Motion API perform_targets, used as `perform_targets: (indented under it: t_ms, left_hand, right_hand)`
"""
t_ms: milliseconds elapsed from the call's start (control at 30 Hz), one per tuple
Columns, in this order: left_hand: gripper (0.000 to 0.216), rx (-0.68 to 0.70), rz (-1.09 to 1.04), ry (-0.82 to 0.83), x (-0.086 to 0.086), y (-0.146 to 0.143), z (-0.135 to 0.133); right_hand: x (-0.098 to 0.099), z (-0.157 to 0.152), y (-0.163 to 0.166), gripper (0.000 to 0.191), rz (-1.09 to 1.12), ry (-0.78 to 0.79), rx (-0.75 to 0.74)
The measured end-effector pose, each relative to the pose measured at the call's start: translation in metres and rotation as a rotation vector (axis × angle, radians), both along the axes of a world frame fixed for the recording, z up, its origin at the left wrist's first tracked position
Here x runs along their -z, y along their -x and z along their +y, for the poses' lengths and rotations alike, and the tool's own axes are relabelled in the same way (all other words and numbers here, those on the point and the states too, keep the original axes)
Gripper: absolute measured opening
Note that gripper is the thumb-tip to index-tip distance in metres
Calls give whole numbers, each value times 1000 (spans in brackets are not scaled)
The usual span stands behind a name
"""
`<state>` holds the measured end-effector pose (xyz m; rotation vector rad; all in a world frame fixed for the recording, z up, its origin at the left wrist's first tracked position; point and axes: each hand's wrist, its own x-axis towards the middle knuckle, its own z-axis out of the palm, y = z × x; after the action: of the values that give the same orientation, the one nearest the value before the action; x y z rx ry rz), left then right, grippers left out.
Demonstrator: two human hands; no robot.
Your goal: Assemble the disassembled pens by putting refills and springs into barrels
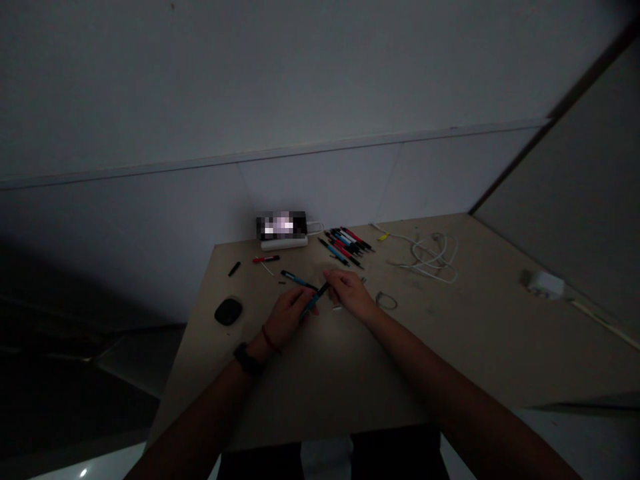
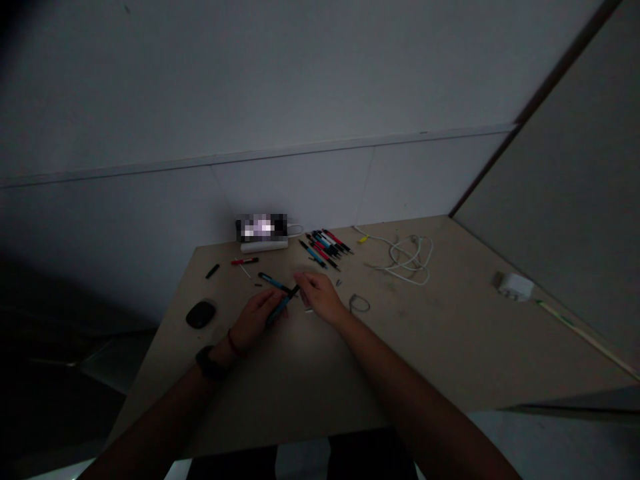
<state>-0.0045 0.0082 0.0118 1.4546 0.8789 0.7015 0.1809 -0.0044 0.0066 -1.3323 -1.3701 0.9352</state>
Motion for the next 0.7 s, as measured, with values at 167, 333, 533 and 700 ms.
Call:
perform_targets:
  t_ms: [167,333,533,700]
  left_hand:
    - [42,-7,3,4,-2,0,-1]
    - [42,-12,12,6,-5,-1,-2]
    - [45,-11,11,5,-4,-1,-2]
    - [44,-15,17,-11,-1,0,-1]
  right_hand:
    - [-1,0,0,63,4,21,-25]
    - [-3,0,0,63,14,20,-28]
    - [-3,-1,1,60,48,19,-17]
    - [-3,-1,2,62,49,18,-12]
